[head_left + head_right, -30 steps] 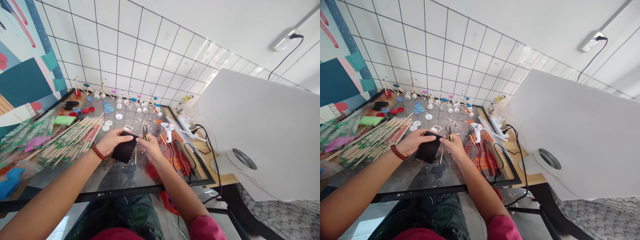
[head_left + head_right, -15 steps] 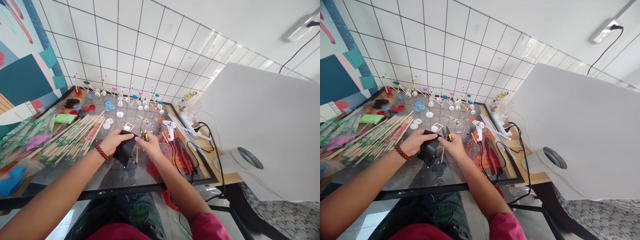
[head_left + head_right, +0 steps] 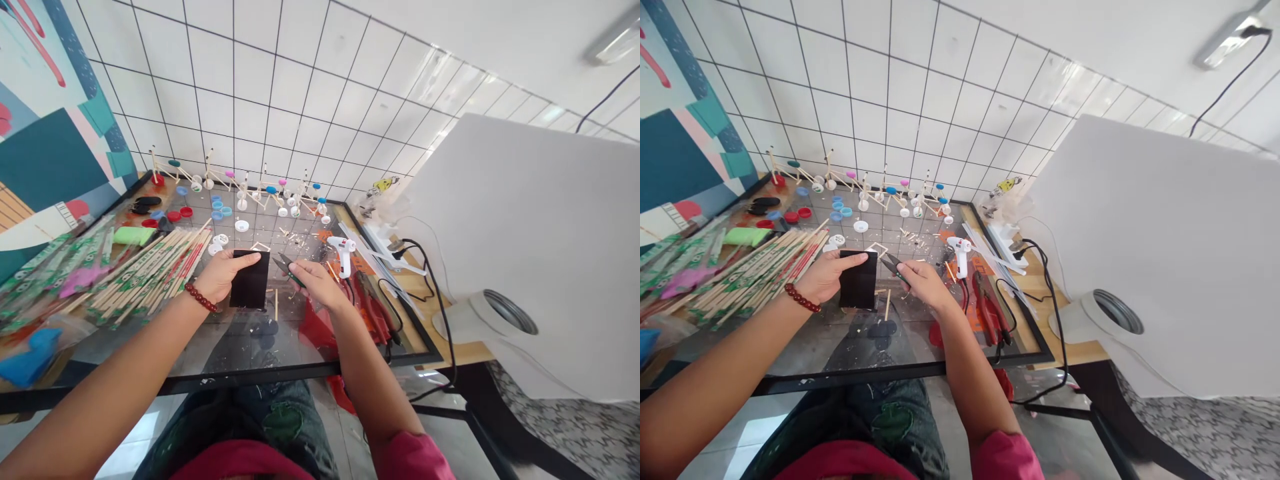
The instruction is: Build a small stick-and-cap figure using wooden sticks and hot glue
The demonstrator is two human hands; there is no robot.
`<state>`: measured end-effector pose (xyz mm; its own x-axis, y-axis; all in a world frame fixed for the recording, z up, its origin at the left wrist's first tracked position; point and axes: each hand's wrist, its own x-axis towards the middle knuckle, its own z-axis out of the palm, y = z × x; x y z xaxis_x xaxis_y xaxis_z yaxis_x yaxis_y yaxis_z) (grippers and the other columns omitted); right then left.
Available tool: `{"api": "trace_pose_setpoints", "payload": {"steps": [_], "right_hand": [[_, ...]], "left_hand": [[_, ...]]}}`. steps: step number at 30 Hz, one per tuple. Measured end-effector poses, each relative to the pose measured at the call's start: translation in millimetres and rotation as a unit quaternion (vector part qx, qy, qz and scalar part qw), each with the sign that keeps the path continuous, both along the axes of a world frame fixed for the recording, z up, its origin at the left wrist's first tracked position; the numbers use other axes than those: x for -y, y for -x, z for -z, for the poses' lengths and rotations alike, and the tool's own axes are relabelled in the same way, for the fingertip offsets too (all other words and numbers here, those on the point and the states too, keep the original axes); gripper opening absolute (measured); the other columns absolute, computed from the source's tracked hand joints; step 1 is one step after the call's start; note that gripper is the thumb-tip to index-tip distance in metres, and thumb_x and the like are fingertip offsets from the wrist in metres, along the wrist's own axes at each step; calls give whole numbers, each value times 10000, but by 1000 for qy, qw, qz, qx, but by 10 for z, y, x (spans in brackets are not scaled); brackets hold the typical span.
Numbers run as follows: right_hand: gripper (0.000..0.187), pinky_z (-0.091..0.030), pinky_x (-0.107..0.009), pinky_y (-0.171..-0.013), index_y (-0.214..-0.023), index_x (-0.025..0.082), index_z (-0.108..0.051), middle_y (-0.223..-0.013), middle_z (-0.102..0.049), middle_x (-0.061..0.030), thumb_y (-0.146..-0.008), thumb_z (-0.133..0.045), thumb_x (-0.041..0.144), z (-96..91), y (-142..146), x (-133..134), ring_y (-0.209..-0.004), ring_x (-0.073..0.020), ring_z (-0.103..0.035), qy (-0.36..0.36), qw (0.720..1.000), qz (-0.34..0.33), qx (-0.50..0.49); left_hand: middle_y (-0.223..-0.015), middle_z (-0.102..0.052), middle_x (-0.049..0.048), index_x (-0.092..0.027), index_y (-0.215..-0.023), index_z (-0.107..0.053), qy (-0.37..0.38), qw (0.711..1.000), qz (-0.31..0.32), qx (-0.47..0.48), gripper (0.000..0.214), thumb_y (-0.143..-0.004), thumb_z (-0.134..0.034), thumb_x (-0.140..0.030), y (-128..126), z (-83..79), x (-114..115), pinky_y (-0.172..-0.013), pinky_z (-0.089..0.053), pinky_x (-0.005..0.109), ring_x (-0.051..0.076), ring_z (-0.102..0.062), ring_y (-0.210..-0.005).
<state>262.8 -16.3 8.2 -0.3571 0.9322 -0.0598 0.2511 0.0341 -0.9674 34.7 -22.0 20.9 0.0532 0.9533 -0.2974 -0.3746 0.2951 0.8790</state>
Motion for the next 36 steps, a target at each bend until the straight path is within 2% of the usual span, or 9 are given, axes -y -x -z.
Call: {"api": "trace_pose_setpoints", "payload": {"steps": [11,17,22,25,28,32,36], "right_hand": [[555,-288,-259,-490,-810,198,-694,-573,-563,43,-846,-662,751,24,-11,-14,-463,-99,-430,-3,1000,-21,13],[578,-293,-258,-499,-793,202,-688,-574,-567,44,-824,-678,780,25,-19,-24,-472,-100,-421,1,1000,-20,0],[630,-345,-271,-551,-873,177,-763,-623,-623,9,-845,-650,796,-6,-40,8,-549,-126,-485,25,999,-26,-13],[661,-320,-267,-542,-848,155,-792,-613,-626,-11,-845,-647,800,-1,-48,17,-550,-120,-460,63,996,-57,-27],[656,-306,-258,-523,-791,159,-788,-579,-578,-2,-788,-703,809,22,-41,8,-540,-118,-441,124,986,-96,-55],[544,-309,-241,-500,-763,167,-761,-584,-563,4,-736,-790,709,55,6,4,-540,-110,-400,216,962,-127,-112],[459,-345,-234,-501,-777,179,-724,-637,-601,-6,-731,-822,625,68,89,52,-564,-114,-439,276,941,-128,-149]], "left_hand": [[-799,-830,88,-171,-744,-809,-16,999,16,-31,397,-463,-1040,-330,-2,1,12,-745,-648,404,286,-787,-772],[-775,-816,74,-164,-754,-822,-40,997,42,-54,391,-483,-1035,-348,-10,18,27,-735,-627,382,257,-768,-742],[-777,-815,87,-151,-750,-839,-45,994,61,-82,367,-473,-1024,-306,26,18,16,-683,-597,327,234,-748,-715],[-740,-804,87,-150,-722,-842,-35,991,89,-93,317,-481,-1002,-279,61,-9,8,-627,-585,315,218,-720,-648],[-734,-808,91,-158,-714,-856,-59,984,114,-123,281,-487,-983,-265,116,-41,-9,-632,-591,301,211,-718,-646],[-739,-811,66,-200,-688,-855,-93,970,140,-177,223,-510,-964,-278,210,-81,-40,-625,-579,279,207,-722,-665],[-776,-816,68,-197,-707,-858,-117,962,150,-196,216,-539,-961,-285,264,-100,-56,-666,-575,273,202,-731,-706]]}}
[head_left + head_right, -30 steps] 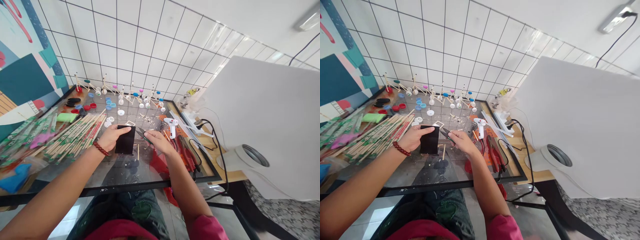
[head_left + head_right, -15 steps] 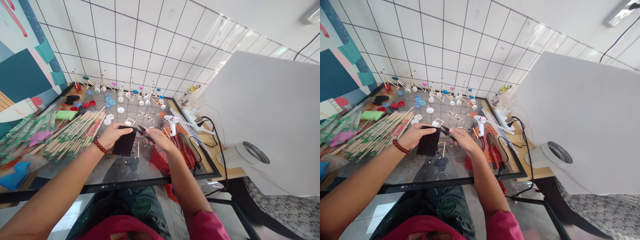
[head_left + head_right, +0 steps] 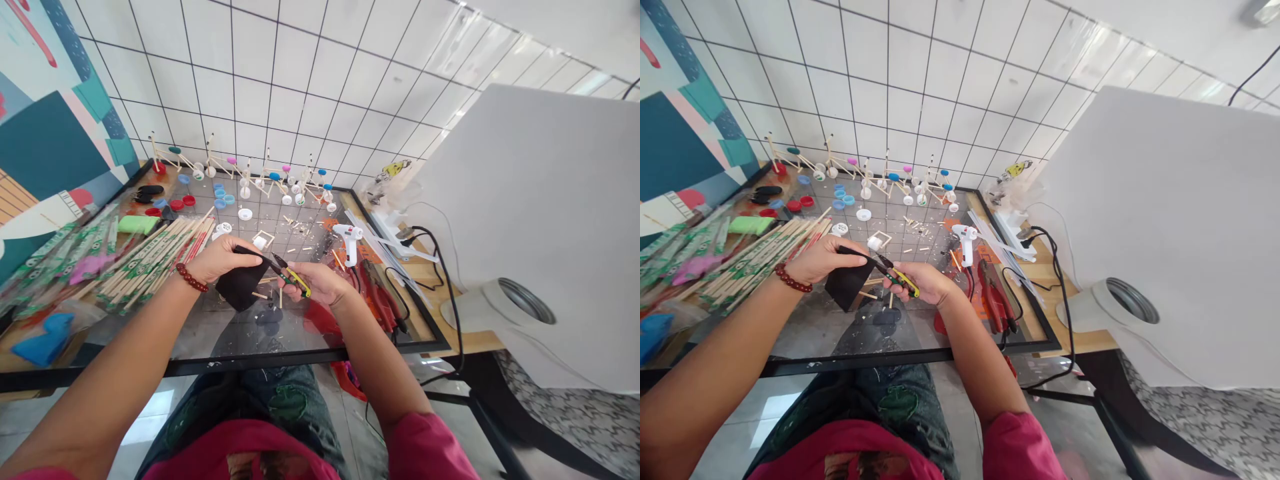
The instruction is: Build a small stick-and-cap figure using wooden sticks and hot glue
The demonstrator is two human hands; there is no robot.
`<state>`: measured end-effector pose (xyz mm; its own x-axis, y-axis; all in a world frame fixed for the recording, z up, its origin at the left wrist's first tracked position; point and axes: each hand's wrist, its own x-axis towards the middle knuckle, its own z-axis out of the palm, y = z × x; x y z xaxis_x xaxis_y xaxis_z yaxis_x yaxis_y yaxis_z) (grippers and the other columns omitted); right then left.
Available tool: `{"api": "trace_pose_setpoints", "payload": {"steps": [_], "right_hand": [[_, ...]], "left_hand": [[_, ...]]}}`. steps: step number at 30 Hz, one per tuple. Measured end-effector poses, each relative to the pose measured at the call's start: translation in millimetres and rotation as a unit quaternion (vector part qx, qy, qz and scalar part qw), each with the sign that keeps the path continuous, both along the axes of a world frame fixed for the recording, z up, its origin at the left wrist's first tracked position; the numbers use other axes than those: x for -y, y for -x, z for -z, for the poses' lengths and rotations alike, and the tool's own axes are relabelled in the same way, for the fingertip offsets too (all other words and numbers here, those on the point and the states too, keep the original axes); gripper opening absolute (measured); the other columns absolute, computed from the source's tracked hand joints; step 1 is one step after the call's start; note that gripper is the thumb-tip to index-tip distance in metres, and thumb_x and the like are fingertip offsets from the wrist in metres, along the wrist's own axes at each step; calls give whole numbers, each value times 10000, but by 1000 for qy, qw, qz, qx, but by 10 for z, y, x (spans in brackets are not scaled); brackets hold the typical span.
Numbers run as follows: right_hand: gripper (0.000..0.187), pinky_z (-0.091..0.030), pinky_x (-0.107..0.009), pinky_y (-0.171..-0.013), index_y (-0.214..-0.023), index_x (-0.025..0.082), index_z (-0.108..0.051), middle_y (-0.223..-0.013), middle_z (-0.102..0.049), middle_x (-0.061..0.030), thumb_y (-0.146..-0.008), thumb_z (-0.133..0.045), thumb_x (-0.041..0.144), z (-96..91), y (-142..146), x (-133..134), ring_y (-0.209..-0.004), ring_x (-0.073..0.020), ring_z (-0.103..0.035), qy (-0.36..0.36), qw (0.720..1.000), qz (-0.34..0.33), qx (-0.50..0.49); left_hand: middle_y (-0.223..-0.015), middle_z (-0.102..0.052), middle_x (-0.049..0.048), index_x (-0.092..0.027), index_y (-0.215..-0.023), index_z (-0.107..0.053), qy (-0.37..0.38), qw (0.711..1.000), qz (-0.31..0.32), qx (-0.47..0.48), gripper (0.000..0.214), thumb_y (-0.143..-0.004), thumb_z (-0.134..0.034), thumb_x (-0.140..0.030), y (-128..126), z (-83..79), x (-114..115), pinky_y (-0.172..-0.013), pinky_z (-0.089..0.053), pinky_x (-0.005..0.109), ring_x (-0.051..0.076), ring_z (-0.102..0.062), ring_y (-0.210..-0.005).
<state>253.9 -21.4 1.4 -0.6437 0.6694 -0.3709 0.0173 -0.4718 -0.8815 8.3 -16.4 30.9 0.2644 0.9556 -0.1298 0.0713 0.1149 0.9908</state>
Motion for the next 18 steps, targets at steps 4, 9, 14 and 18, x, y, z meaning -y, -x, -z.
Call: {"api": "trace_pose_setpoints", "payload": {"steps": [4,9,14,18], "right_hand": [[574,-286,-222,-488,-769,196,-695,-576,-513,44,-707,-829,750,-38,12,48,-531,-94,-366,-39,999,-8,20],[598,-227,-242,-508,-633,207,-583,-523,-451,72,-650,-895,717,-99,-118,7,-510,-80,-349,-160,982,9,101],[562,-225,-270,-555,-738,193,-678,-555,-402,88,-659,-853,722,-78,-6,5,-548,-93,-321,-215,957,179,80],[488,-307,-277,-619,-740,193,-698,-614,-494,53,-677,-874,643,-3,152,39,-618,-116,-409,-237,950,194,66]], "left_hand": [[-782,-823,67,-207,-720,-865,-11,1000,17,-9,228,-568,-963,-345,6,26,-8,-667,-579,287,205,-729,-701],[-763,-823,71,-202,-729,-865,15,1000,-24,10,342,-485,-1016,-389,-2,58,-15,-648,-597,294,207,-729,-669],[-788,-830,82,-186,-763,-868,44,998,-25,33,385,-472,-1031,-377,-102,82,21,-671,-609,308,213,-739,-683],[-793,-828,110,-155,-768,-863,43,998,6,41,377,-509,-1029,-373,-210,150,65,-660,-604,331,235,-740,-684]]}}
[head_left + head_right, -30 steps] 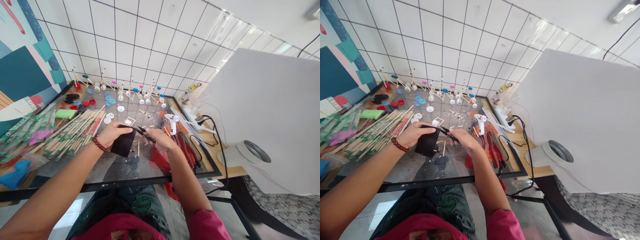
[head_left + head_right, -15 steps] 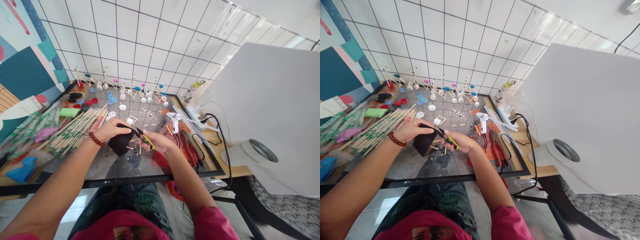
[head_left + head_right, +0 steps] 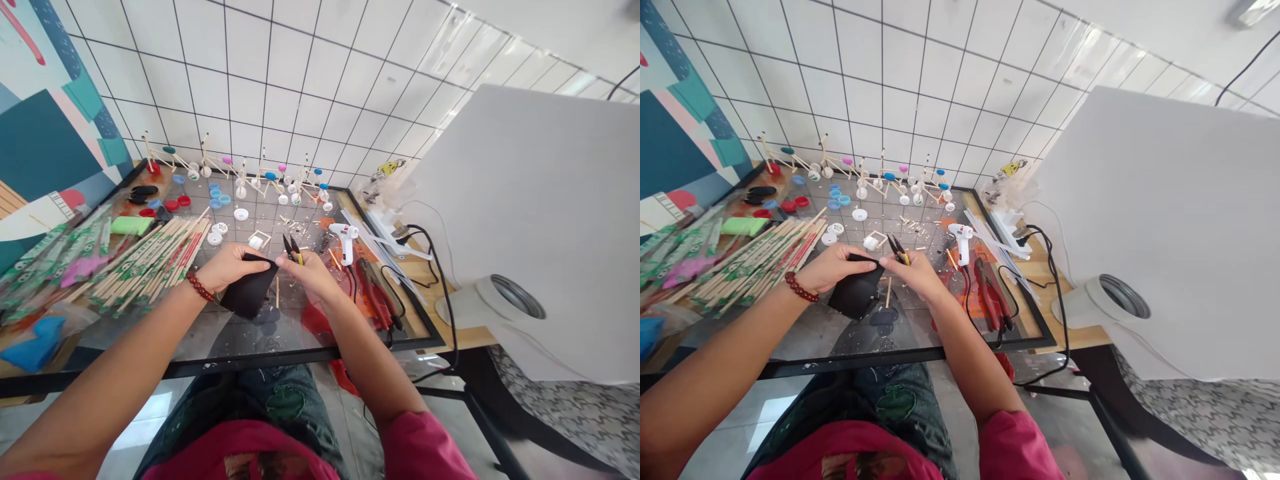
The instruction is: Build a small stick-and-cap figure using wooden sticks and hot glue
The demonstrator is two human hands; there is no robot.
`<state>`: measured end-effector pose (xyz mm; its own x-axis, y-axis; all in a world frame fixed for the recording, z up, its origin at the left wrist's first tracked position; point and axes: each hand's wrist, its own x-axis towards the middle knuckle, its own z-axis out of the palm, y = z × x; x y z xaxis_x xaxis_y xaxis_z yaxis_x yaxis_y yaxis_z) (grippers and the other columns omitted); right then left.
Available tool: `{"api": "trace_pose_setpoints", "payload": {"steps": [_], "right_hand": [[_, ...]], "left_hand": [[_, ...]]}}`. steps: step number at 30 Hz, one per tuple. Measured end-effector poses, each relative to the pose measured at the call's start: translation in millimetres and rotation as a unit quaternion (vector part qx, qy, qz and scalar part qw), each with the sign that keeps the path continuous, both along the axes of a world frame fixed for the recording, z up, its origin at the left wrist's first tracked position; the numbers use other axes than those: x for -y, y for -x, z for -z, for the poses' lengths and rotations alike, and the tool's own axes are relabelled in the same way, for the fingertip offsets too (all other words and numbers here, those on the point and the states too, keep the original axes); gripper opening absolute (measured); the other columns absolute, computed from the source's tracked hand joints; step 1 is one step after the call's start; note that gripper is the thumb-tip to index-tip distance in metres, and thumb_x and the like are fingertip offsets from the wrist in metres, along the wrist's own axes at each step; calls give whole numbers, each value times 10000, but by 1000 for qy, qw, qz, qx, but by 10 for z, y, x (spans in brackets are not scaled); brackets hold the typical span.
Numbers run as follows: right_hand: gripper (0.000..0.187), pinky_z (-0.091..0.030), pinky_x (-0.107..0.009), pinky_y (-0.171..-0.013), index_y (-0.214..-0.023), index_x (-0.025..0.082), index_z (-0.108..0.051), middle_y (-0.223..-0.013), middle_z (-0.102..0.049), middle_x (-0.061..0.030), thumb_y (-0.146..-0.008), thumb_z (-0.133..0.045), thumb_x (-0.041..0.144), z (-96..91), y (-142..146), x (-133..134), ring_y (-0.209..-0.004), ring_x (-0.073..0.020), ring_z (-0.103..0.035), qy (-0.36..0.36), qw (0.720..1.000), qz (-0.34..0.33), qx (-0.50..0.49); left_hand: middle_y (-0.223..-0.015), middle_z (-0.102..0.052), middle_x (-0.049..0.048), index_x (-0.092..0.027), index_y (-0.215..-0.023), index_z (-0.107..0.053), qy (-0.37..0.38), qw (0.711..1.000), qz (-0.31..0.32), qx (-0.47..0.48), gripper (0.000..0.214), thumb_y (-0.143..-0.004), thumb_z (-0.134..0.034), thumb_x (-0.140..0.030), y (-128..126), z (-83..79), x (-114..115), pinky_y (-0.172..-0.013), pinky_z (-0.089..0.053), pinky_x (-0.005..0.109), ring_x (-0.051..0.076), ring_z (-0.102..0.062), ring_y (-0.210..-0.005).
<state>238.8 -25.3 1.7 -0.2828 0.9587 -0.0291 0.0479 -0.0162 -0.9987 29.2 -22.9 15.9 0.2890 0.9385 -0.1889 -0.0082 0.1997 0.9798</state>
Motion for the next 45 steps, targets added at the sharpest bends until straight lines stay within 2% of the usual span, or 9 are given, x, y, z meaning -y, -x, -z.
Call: {"api": "trace_pose_setpoints", "payload": {"steps": [3,11,18,24,31,36,40,43,45], "right_hand": [[456,-351,-283,-657,-731,190,-711,-653,-562,33,-658,-893,602,68,23,-13,-658,-129,-455,-16,1000,8,11],[360,-408,-297,-688,-746,184,-743,-703,-636,5,-671,-862,516,119,-15,-45,-689,-147,-522,-31,999,10,34],[284,-364,-290,-644,-707,180,-699,-637,-567,35,-657,-799,441,113,-2,-19,-625,-120,-455,-14,998,17,66],[249,-344,-289,-626,-675,188,-683,-639,-573,23,-657,-762,423,116,12,-12,-622,-126,-465,-20,997,40,66],[258,-331,-291,-612,-647,191,-681,-587,-526,47,-640,-791,424,73,21,-6,-592,-112,-414,2,998,23,62],[272,-328,-294,-626,-658,191,-685,-613,-541,39,-639,-813,430,66,32,-5,-606,-119,-433,1,998,48,26],[301,-331,-297,-616,-662,207,-668,-600,-515,50,-633,-837,454,48,33,-28,-597,-119,-418,1,993,108,-45],[317,-334,-301,-618,-635,219,-638,-578,-477,63,-620,-841,462,24,31,-47,-586,-116,-404,-13,986,150,-67],[315,-348,-304,-634,-628,220,-636,-586,-485,60,-620,-841,459,9,37,-40,-597,-119,-416,-26,984,163,-67]], "left_hand": [[-769,-818,92,-167,-740,-851,7,1000,13,16,369,-500,-1035,-379,-57,31,25,-657,-601,321,224,-731,-688],[-681,-770,80,-137,-680,-814,49,996,-65,47,405,-478,-1047,-399,-98,34,18,-546,-530,265,172,-664,-579],[-617,-733,77,-129,-638,-791,29,996,-80,-1,332,-545,-1019,-352,-58,77,-6,-493,-483,230,156,-636,-527],[-656,-747,115,-116,-682,-797,76,994,-70,29,269,-593,-987,-285,-62,62,-8,-492,-523,252,187,-664,-528],[-602,-689,32,-153,-678,-752,30,995,-98,23,197,-715,-917,-255,-149,113,24,-454,-476,208,135,-594,-476],[-661,-722,18,-172,-834,-751,77,986,-105,104,234,-700,-940,-205,-161,88,28,-486,-548,245,163,-651,-505],[-819,-799,82,-163,-962,-761,148,968,-69,193,364,-656,-954,-121,-58,26,-9,-610,-642,296,216,-757,-658],[-833,-807,126,-137,-941,-764,192,960,-38,200,293,-695,-924,-115,1,6,-38,-642,-662,325,234,-768,-671],[-795,-805,118,-131,-957,-769,200,958,-73,191,276,-710,-878,-73,5,0,-56,-632,-660,316,228,-762,-645]]}}
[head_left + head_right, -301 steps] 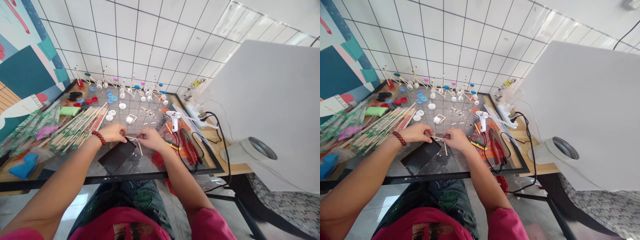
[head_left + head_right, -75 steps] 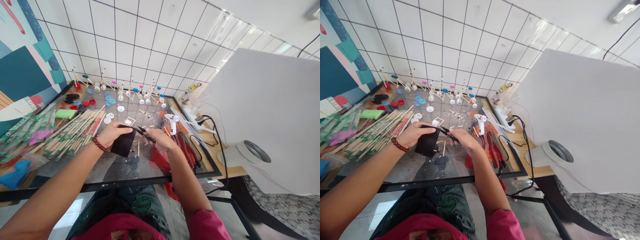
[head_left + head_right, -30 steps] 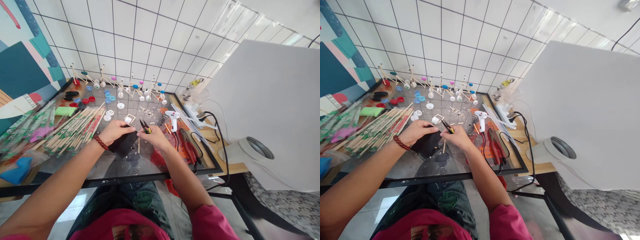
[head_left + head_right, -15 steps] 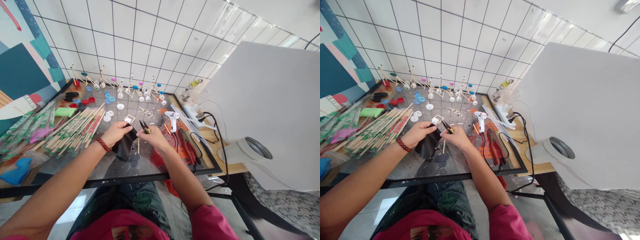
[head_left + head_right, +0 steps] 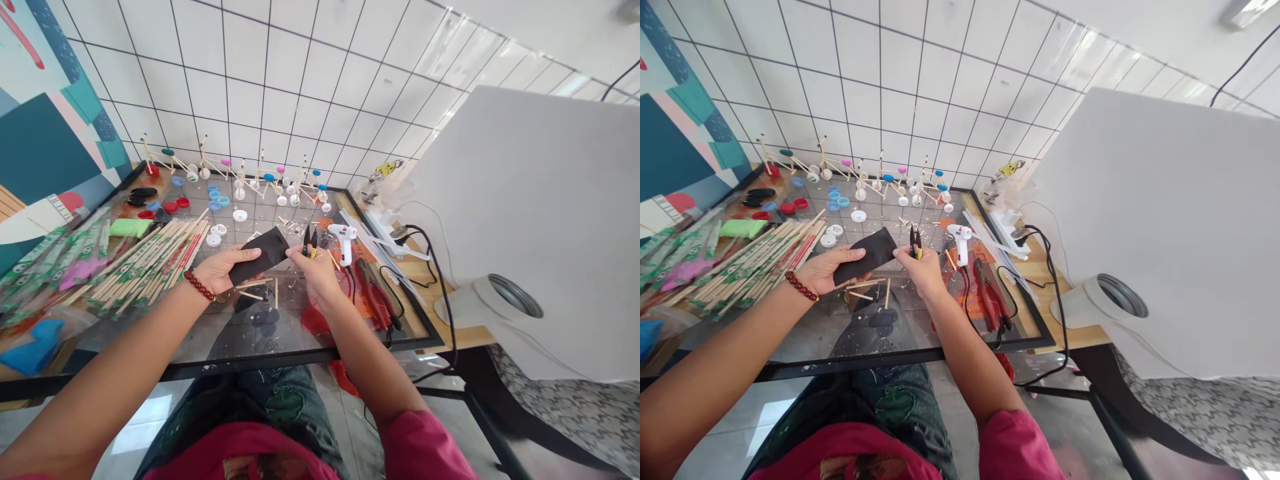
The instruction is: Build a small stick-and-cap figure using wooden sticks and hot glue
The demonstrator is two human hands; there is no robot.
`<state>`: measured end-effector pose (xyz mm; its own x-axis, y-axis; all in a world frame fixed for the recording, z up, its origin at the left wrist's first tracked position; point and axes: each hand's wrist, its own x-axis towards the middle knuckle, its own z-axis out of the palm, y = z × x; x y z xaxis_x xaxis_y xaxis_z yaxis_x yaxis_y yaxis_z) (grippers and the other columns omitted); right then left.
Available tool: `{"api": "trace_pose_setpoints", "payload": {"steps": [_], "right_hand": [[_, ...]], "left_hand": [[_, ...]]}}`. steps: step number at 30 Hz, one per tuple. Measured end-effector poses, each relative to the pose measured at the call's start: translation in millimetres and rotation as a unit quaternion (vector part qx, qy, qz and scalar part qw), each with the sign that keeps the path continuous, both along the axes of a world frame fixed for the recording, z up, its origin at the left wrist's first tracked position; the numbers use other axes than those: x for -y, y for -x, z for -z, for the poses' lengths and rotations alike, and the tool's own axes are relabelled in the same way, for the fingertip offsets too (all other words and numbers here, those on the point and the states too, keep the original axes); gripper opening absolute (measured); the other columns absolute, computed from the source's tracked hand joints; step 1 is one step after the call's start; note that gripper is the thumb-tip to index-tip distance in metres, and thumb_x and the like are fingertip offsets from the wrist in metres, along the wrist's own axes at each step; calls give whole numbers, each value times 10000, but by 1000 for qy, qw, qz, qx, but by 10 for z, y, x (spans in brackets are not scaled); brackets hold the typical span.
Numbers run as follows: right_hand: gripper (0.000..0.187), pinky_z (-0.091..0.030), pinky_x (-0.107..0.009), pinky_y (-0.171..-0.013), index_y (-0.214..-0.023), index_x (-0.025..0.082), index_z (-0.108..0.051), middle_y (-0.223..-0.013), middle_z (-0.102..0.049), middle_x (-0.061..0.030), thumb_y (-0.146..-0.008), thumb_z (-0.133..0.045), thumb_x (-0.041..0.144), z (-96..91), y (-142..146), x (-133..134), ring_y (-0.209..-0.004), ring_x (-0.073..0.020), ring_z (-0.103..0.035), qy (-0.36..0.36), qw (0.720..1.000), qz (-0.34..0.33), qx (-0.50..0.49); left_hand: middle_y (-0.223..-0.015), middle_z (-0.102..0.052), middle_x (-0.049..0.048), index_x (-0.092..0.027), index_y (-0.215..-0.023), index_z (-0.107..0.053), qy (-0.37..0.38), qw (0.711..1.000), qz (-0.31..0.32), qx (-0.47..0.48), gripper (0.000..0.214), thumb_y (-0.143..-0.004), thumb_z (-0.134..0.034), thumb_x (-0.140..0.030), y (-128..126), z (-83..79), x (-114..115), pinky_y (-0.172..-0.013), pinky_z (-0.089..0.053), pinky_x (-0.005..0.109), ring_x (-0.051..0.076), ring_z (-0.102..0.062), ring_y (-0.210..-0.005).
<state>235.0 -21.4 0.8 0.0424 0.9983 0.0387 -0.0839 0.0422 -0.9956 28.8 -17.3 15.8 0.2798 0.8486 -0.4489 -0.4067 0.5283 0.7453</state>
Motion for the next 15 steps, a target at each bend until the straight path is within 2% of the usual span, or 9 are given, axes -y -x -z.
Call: {"api": "trace_pose_setpoints", "payload": {"steps": [3,5,7,9,12,15], "right_hand": [[315,-363,-305,-648,-642,216,-646,-617,-528,44,-638,-845,461,-12,24,35,-627,-128,-439,-9,1000,2,5],[330,-359,-304,-639,-652,215,-648,-622,-535,38,-648,-849,476,-8,41,49,-631,-130,-435,-9,1000,2,8],[360,-355,-303,-629,-668,214,-649,-616,-520,42,-644,-851,512,4,50,40,-620,-127,-419,-6,1000,6,5],[402,-354,-305,-624,-670,218,-637,-608,-486,50,-642,-844,562,20,51,14,-607,-121,-400,-7,1000,13,0],[427,-352,-304,-618,-662,223,-617,-610,-458,53,-657,-825,595,43,47,-19,-604,-120,-389,-10,1000,16,5],[403,-364,-302,-621,-661,225,-616,-622,-486,40,-663,-817,574,60,55,-14,-622,-129,-407,-11,1000,9,21]], "left_hand": [[-759,-803,76,-139,-1037,-767,11,996,-81,-20,353,-715,-786,6,-23,-15,-26,-636,-663,305,209,-755,-607],[-825,-826,64,-157,-1115,-753,3,991,-135,-1,424,-731,-734,22,-34,-27,-37,-701,-685,332,221,-788,-669],[-935,-847,90,-161,-1172,-739,-17,981,-185,50,390,-798,-728,-51,-34,-37,-40,-794,-700,384,257,-826,-804],[-1025,-847,136,-150,-1192,-734,-46,968,-222,108,316,-884,-747,-218,-30,-45,-28,-867,-697,432,302,-834,-944],[-1082,-836,179,-138,-1213,-741,-61,964,-215,144,431,-888,-798,-415,-40,-58,19,-920,-685,474,356,-814,-1071],[-1100,-835,181,-148,-1199,-769,-40,980,-157,116,419,-825,-854,-316,-93,-66,77,-947,-679,487,368,-802,-1112]]}}
